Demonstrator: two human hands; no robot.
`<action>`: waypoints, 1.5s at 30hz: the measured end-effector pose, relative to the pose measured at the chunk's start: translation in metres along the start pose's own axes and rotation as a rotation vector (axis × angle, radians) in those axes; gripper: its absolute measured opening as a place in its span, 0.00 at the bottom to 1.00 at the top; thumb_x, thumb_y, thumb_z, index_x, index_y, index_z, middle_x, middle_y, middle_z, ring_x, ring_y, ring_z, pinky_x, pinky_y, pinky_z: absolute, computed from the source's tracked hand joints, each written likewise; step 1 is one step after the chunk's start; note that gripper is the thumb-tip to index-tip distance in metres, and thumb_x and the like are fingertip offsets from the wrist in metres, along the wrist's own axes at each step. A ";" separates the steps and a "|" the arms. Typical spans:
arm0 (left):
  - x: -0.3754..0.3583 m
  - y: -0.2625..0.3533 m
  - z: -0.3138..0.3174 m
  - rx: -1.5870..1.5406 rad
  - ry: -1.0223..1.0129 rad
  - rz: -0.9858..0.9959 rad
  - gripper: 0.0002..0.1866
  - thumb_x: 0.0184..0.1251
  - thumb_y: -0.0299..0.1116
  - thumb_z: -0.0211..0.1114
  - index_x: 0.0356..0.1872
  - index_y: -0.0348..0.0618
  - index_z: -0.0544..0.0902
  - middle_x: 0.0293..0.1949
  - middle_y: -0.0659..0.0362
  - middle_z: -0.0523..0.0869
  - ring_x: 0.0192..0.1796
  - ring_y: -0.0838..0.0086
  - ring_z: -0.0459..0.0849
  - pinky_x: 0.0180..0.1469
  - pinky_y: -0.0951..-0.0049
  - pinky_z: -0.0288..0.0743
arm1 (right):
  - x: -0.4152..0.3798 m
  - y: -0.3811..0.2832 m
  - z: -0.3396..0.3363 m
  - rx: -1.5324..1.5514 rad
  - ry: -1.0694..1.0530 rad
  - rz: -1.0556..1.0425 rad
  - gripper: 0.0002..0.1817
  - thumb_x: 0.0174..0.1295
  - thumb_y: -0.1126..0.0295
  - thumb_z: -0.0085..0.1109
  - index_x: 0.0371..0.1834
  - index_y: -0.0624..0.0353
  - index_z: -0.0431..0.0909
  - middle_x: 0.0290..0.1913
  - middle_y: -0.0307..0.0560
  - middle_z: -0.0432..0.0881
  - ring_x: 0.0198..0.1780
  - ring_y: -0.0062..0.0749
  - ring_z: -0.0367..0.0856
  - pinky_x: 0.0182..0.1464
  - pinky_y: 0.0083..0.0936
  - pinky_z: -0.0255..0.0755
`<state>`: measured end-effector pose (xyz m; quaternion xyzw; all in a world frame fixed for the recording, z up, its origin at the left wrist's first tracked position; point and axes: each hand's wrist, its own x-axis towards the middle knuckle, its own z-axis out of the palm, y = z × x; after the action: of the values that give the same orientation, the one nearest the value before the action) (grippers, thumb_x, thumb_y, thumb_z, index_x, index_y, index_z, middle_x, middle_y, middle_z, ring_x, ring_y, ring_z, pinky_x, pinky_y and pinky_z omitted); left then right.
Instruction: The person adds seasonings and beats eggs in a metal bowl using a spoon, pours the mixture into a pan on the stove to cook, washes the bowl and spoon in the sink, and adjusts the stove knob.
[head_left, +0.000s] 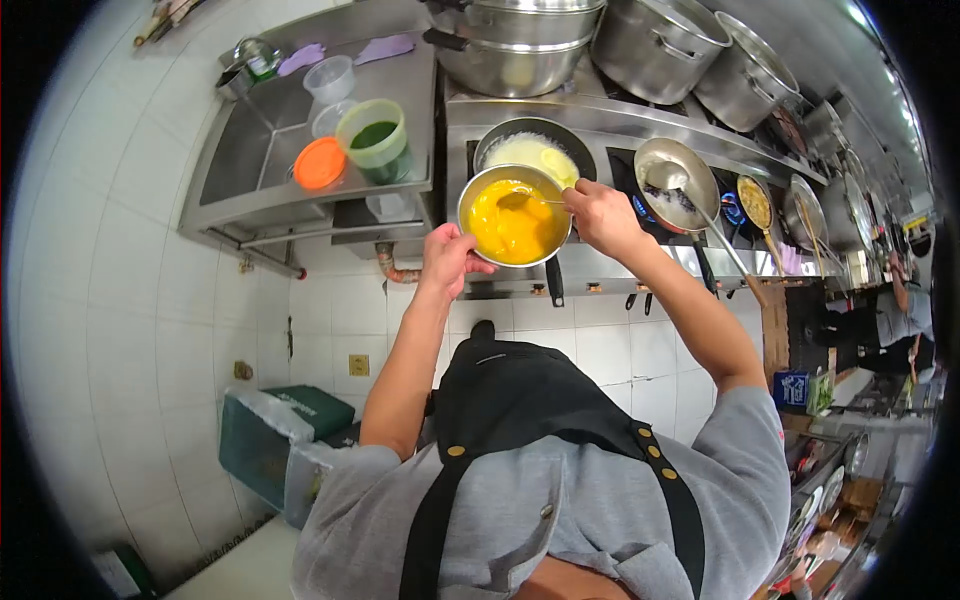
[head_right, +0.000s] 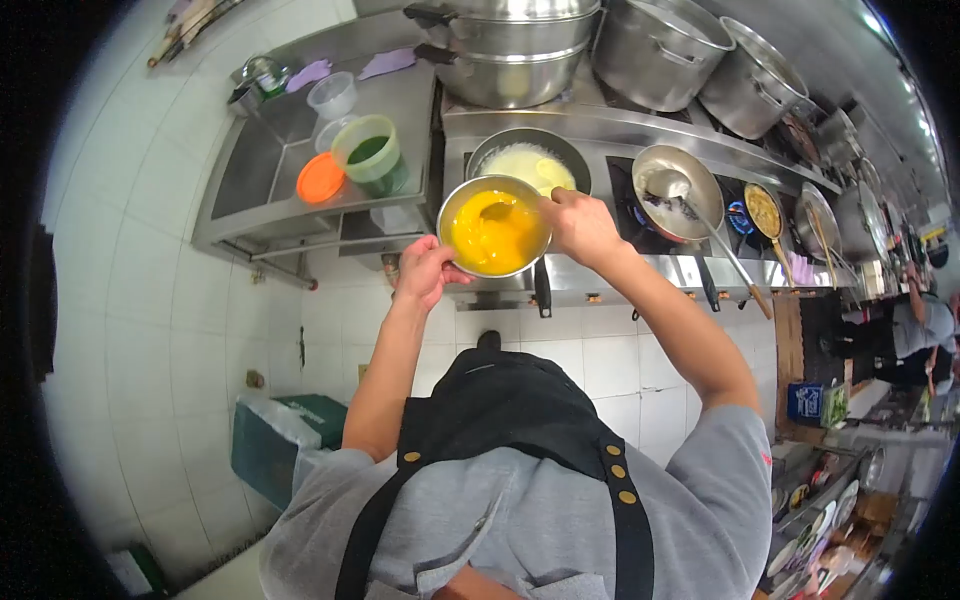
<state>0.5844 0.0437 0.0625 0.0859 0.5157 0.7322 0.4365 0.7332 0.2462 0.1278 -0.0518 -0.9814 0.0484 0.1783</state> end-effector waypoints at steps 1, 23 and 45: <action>0.008 0.003 0.002 0.022 -0.011 -0.016 0.05 0.56 0.20 0.53 0.25 0.37 0.66 0.26 0.44 0.80 0.21 0.57 0.83 0.18 0.67 0.81 | 0.002 0.008 0.000 -0.012 -0.026 0.073 0.04 0.49 0.74 0.52 0.29 0.59 0.72 0.27 0.51 0.75 0.31 0.49 0.78 0.31 0.41 0.72; 0.144 0.013 0.021 0.033 -0.038 -0.047 0.07 0.54 0.18 0.52 0.22 0.39 0.65 0.25 0.47 0.78 0.21 0.58 0.83 0.19 0.66 0.82 | 0.044 0.064 0.046 0.048 0.084 0.241 0.08 0.45 0.78 0.52 0.31 0.59 0.71 0.28 0.52 0.73 0.31 0.49 0.77 0.31 0.40 0.73; 0.135 0.011 0.020 0.084 -0.033 -0.078 0.06 0.55 0.18 0.54 0.23 0.37 0.67 0.24 0.48 0.78 0.20 0.59 0.83 0.17 0.66 0.81 | 0.034 0.083 0.055 0.154 0.065 0.198 0.07 0.47 0.79 0.52 0.31 0.59 0.72 0.29 0.52 0.73 0.30 0.51 0.77 0.30 0.42 0.72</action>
<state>0.5085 0.1553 0.0365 0.0959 0.5416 0.6909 0.4692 0.6889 0.3286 0.0791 -0.1362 -0.9586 0.1390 0.2080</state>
